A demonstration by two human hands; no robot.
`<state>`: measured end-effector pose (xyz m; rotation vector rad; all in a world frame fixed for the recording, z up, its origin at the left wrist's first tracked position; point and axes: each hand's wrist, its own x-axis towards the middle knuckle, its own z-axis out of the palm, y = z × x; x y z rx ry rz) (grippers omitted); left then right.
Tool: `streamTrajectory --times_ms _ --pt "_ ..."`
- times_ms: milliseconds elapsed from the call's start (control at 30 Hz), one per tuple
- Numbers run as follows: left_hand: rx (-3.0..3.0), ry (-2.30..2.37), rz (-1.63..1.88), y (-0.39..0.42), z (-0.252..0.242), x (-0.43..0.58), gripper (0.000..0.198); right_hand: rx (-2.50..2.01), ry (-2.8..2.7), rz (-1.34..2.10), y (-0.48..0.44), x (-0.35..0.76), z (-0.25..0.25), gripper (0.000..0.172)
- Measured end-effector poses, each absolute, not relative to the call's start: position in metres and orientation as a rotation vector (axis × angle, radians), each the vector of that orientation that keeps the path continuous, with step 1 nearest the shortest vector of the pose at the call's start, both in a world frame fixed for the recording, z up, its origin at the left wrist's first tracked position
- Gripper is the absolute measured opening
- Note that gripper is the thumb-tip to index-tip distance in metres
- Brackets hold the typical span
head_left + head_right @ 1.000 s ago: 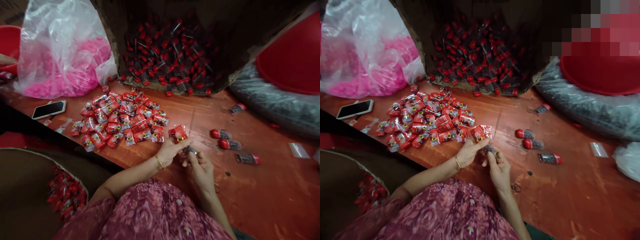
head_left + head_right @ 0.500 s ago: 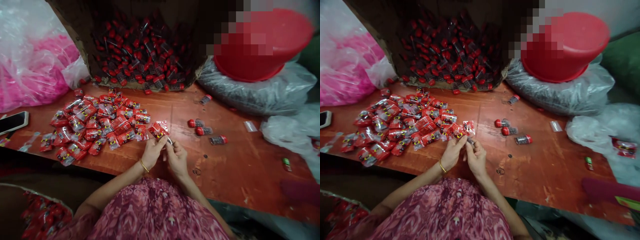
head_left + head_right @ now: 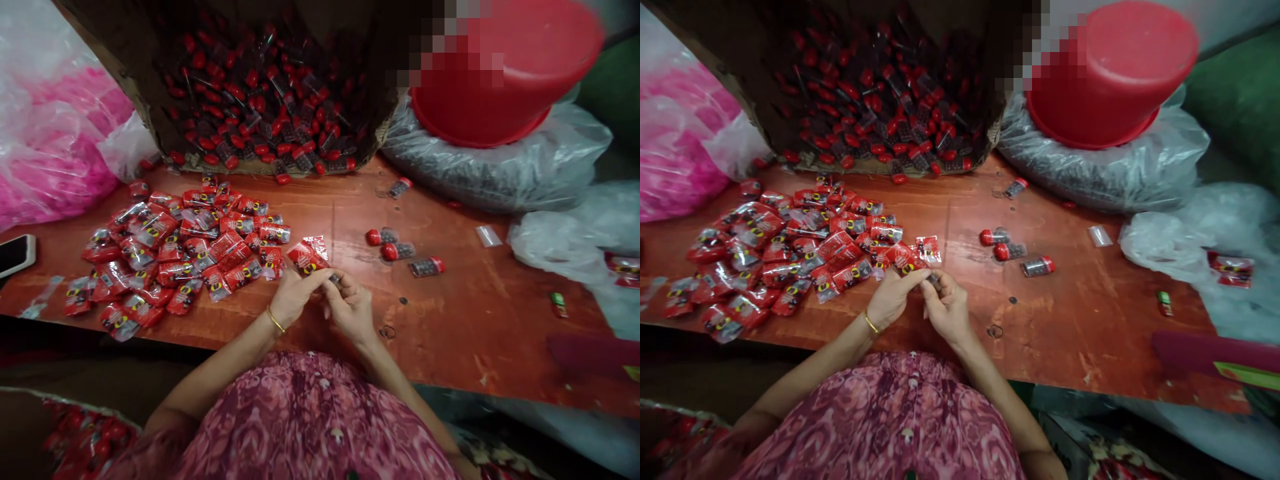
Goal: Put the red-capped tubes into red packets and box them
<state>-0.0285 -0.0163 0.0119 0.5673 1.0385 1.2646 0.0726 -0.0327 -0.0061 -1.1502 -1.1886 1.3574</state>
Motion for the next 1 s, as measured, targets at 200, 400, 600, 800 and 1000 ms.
streamTrajectory --times_ms 200,400,600,800,1000 --pt "0.524 0.951 1.141 -0.018 0.013 -0.035 0.026 -1.032 -1.206 1.578 -0.022 0.082 -0.009 0.026" --pt "0.394 0.891 1.043 -0.019 0.010 -0.040 0.030 -1.126 -1.307 1.341 -0.013 0.090 -0.017 0.026" --pt "0.326 0.926 0.903 -0.033 0.008 -0.045 0.028 -1.197 -1.718 0.833 -0.002 0.084 -0.019 0.035" --pt "0.314 1.078 1.075 -0.024 0.021 -0.086 0.018 -1.163 -2.005 0.496 0.017 0.106 -0.008 0.040" --pt "0.195 1.144 1.820 0.004 0.034 -0.167 0.045 -1.953 -1.837 -0.053 0.042 0.178 -0.040 0.043"
